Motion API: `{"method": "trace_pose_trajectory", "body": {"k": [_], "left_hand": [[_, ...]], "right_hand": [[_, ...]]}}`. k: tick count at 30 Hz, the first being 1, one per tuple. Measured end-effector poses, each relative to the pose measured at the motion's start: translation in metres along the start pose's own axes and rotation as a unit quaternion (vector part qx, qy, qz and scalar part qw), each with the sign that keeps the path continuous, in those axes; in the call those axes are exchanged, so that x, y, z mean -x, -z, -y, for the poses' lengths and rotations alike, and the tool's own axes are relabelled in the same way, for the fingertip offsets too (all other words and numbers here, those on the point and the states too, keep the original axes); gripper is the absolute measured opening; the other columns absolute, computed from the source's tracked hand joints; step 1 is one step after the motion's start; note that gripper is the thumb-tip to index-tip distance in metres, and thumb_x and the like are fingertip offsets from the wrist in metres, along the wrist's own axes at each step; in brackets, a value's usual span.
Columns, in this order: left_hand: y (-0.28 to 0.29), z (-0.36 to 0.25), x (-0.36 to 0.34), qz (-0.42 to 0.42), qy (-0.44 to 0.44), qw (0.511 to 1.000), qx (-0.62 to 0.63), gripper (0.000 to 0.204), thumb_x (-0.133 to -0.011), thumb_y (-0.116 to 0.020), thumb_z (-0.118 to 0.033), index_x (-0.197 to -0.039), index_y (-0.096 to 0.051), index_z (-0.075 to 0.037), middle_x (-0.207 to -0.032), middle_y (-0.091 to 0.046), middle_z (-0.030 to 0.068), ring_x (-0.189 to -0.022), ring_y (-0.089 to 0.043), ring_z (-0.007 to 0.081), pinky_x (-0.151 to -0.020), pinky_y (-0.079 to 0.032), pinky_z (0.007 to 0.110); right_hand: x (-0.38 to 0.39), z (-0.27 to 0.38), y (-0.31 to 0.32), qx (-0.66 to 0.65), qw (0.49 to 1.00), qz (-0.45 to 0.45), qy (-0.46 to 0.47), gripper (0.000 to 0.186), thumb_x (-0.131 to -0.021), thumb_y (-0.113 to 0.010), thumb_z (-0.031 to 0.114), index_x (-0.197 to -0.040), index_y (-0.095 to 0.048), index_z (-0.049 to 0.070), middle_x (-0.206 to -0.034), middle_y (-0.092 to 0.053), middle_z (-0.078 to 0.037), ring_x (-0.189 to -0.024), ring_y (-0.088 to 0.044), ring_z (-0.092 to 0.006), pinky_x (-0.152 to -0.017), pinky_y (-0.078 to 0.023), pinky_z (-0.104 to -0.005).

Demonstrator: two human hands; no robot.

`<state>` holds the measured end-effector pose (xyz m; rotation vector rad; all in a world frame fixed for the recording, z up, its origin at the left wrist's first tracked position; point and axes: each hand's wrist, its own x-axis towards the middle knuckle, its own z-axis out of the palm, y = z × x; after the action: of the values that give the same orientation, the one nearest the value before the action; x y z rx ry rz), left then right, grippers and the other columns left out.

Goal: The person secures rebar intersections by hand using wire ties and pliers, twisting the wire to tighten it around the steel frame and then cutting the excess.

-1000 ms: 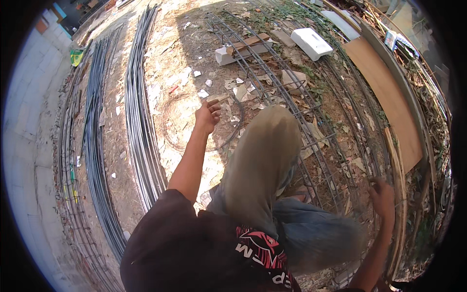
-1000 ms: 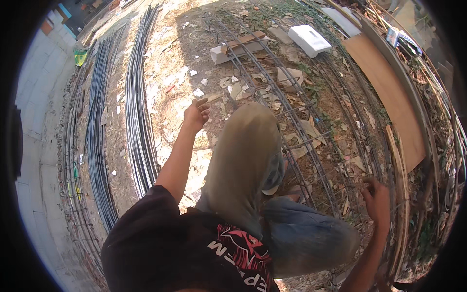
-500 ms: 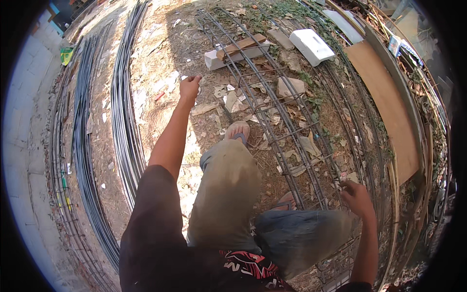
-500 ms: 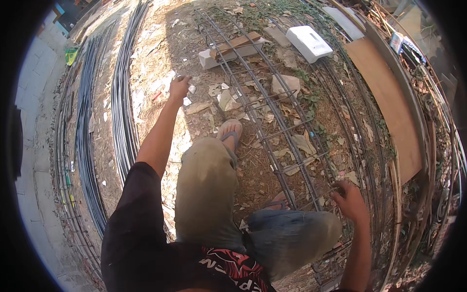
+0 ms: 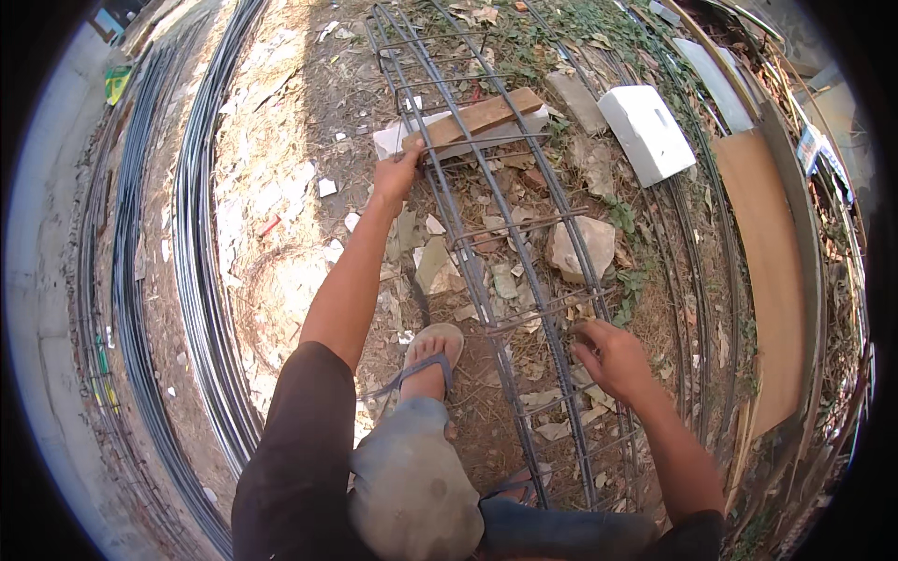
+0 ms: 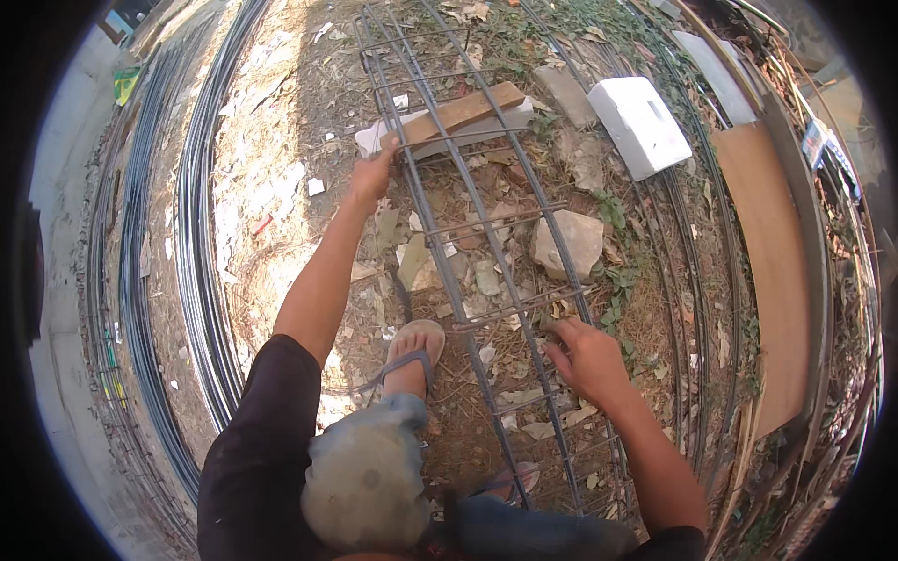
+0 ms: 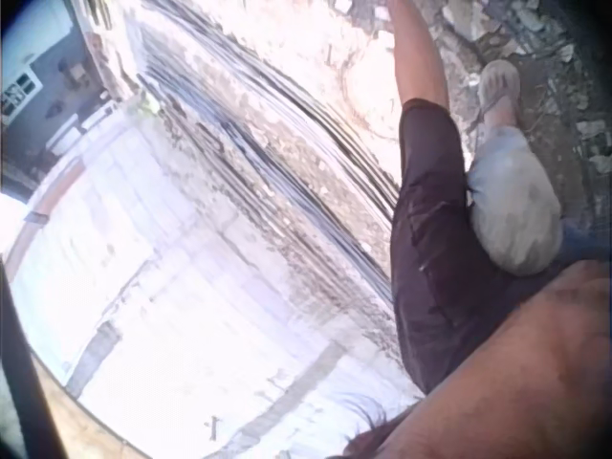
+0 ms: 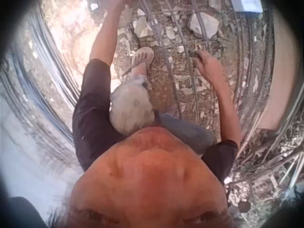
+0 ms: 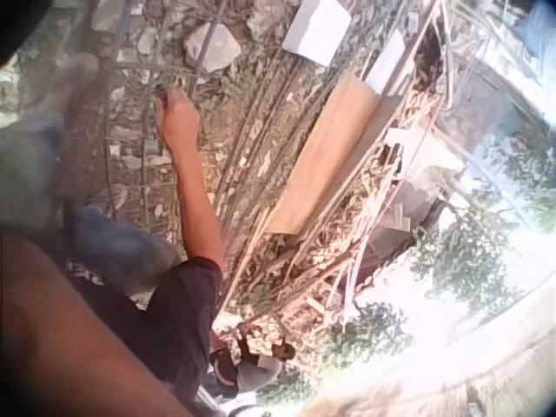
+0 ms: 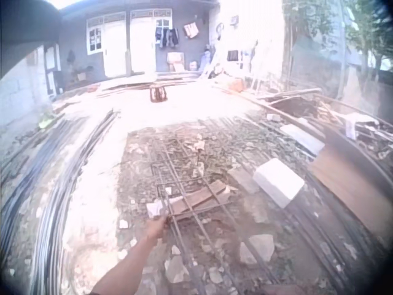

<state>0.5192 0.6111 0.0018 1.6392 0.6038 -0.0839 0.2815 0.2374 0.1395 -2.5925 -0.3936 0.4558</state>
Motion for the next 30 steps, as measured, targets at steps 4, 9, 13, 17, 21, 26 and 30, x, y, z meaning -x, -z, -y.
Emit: {"method": "trace_pose_trajectory", "body": {"k": [4,9,13,17,21,26,30], "left_hand": [[0.009,-0.009,-0.006,0.0,-0.058,0.987,-0.151,0.066,-0.087,-0.063,-0.06,-0.084,-0.07,0.006,-0.074,-0.067,0.0147,-0.067,-0.062,0.0219,-0.065,-0.047,0.038],[0.026,-0.007,-0.026,0.03,-0.071,0.963,-0.257,0.07,-0.092,-0.055,-0.062,-0.092,-0.069,0.007,-0.075,-0.064,0.0114,-0.07,-0.059,0.0208,-0.07,-0.046,0.036],[0.025,-0.031,-0.032,-0.005,-0.103,0.963,-0.25,0.063,-0.095,-0.052,-0.053,-0.091,-0.071,0.007,-0.085,-0.069,0.0257,-0.083,-0.068,0.0384,-0.078,-0.051,0.045],[0.044,-0.076,-0.05,-0.163,-0.236,0.852,-0.438,0.045,-0.095,-0.052,-0.04,-0.092,-0.07,0.001,-0.096,-0.068,0.0294,-0.093,-0.066,0.0458,-0.084,-0.052,0.05],[0.04,-0.096,-0.053,-0.063,-0.234,0.87,-0.43,0.049,-0.097,-0.05,-0.042,-0.09,-0.072,0.001,-0.085,-0.07,0.0259,-0.087,-0.068,0.0404,-0.078,-0.051,0.048],[0.015,-0.074,-0.028,0.059,-0.095,0.956,-0.271,0.056,-0.093,-0.058,-0.051,-0.08,-0.074,0.001,-0.066,-0.068,0.01,-0.061,-0.065,0.0176,-0.06,-0.051,0.037],[-0.006,-0.094,-0.037,-0.009,-0.14,0.885,-0.445,0.052,-0.081,-0.068,-0.048,-0.074,-0.072,0.003,-0.071,-0.069,0.0192,-0.071,-0.069,0.0324,-0.068,-0.054,0.042]], "right_hand": [[-0.04,0.002,-0.011,-0.001,0.999,-0.004,0.035,0.017,-0.087,-0.068,0.017,-0.101,-0.067,0.008,-0.093,-0.066,-0.01,-0.084,-0.065,-0.0321,-0.073,-0.052,-0.0412],[-0.046,-0.007,-0.016,-0.072,0.996,-0.04,0.029,0.012,-0.085,-0.069,0.013,-0.096,-0.067,0.006,-0.089,-0.066,-0.011,-0.081,-0.065,-0.0329,-0.072,-0.052,-0.0419],[-0.038,-0.02,-0.016,-0.083,0.994,-0.073,-0.002,0.011,-0.084,-0.069,0.009,-0.094,-0.067,0.005,-0.088,-0.066,-0.013,-0.08,-0.065,-0.0347,-0.07,-0.052,-0.0414],[-0.052,-0.029,0.003,-0.078,0.993,-0.082,-0.037,0.011,-0.085,-0.068,0.008,-0.094,-0.068,0.002,-0.087,-0.066,-0.014,-0.077,-0.066,-0.0325,-0.07,-0.052,-0.039],[-0.126,-0.04,0.035,-0.166,0.963,-0.206,-0.052,0.014,-0.089,-0.063,0.009,-0.099,-0.068,0.0,-0.082,-0.068,-0.013,-0.075,-0.066,-0.0237,-0.069,-0.051,-0.034],[-0.261,-0.047,0.058,0.006,0.975,-0.222,0.026,0.031,-0.091,-0.061,0.018,-0.118,-0.061,0.004,-0.11,-0.064,-0.016,-0.101,-0.065,-0.0303,-0.085,-0.051,-0.043],[-0.34,-0.046,0.056,0.115,0.973,-0.199,0.013,0.042,-0.09,-0.057,0.015,-0.131,-0.052,0.008,-0.127,-0.056,-0.019,-0.114,-0.058,-0.0372,-0.094,-0.05,-0.0468]]}}
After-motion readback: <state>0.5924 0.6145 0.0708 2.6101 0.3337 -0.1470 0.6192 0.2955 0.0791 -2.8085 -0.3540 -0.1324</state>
